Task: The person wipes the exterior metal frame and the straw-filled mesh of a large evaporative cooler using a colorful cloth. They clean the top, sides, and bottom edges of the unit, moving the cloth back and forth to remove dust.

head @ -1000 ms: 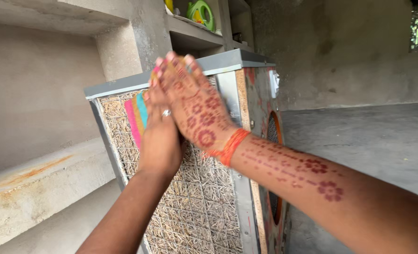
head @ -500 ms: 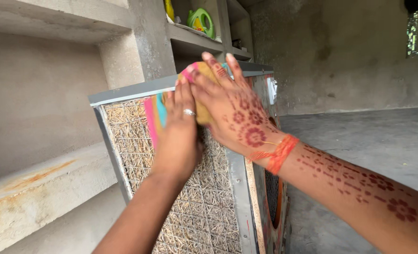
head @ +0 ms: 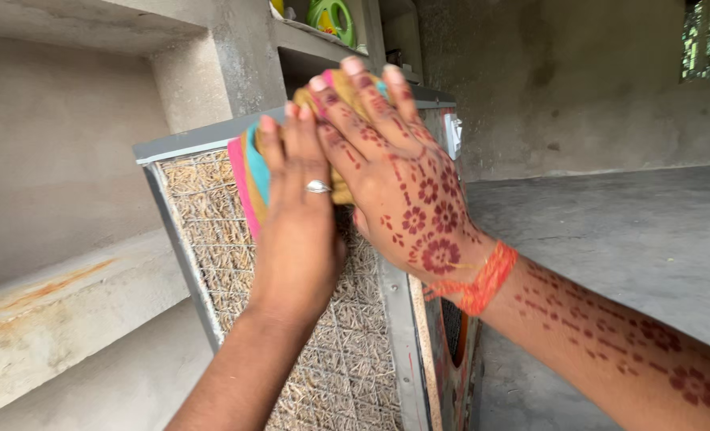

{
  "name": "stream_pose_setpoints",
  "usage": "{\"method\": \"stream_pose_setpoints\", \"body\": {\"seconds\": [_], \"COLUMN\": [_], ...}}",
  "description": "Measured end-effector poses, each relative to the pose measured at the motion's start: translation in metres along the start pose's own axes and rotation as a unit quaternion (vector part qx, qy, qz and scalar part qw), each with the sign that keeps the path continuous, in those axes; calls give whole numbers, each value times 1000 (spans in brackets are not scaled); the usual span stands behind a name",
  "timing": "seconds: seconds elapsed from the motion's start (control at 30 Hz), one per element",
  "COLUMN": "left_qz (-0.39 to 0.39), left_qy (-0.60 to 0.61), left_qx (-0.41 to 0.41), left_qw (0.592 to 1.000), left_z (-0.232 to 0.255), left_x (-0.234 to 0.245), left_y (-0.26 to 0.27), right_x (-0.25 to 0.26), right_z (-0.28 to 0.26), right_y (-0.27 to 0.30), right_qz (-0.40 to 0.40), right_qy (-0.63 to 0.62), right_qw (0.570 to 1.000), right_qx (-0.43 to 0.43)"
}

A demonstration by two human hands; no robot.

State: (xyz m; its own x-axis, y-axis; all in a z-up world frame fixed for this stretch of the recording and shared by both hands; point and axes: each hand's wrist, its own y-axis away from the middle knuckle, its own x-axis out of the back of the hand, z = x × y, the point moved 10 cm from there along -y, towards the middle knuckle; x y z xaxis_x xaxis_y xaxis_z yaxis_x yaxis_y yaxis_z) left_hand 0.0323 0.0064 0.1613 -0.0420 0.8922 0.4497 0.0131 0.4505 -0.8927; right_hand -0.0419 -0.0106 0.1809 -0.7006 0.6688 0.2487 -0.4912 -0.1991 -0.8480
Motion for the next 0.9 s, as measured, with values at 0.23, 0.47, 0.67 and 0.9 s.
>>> {"method": "stream_pose_setpoints", "body": {"seconds": [0.23,0.47,0.67,0.9], "left_qz": [-83,-19,-90,-54], "left_qy": [-61,1,-12,-32], "left_qx": [11,69,102,58], "left_qw": [995,997,991,996], "left_z": [-7,-9,-32,-37], "left_x": [-46,-8,-51,-31], "left_y": [14,26,33,58], "right_x": [-39,-19,-46,-58], "right_z": [-18,-15,-33,-45], "right_y": [23,18,20,28], "right_qz": [-10,64,-2,-23], "right_qy": [127,-78,63,-46], "right_qw": [992,994,997,997], "right_qx": [6,33,52,48]}}
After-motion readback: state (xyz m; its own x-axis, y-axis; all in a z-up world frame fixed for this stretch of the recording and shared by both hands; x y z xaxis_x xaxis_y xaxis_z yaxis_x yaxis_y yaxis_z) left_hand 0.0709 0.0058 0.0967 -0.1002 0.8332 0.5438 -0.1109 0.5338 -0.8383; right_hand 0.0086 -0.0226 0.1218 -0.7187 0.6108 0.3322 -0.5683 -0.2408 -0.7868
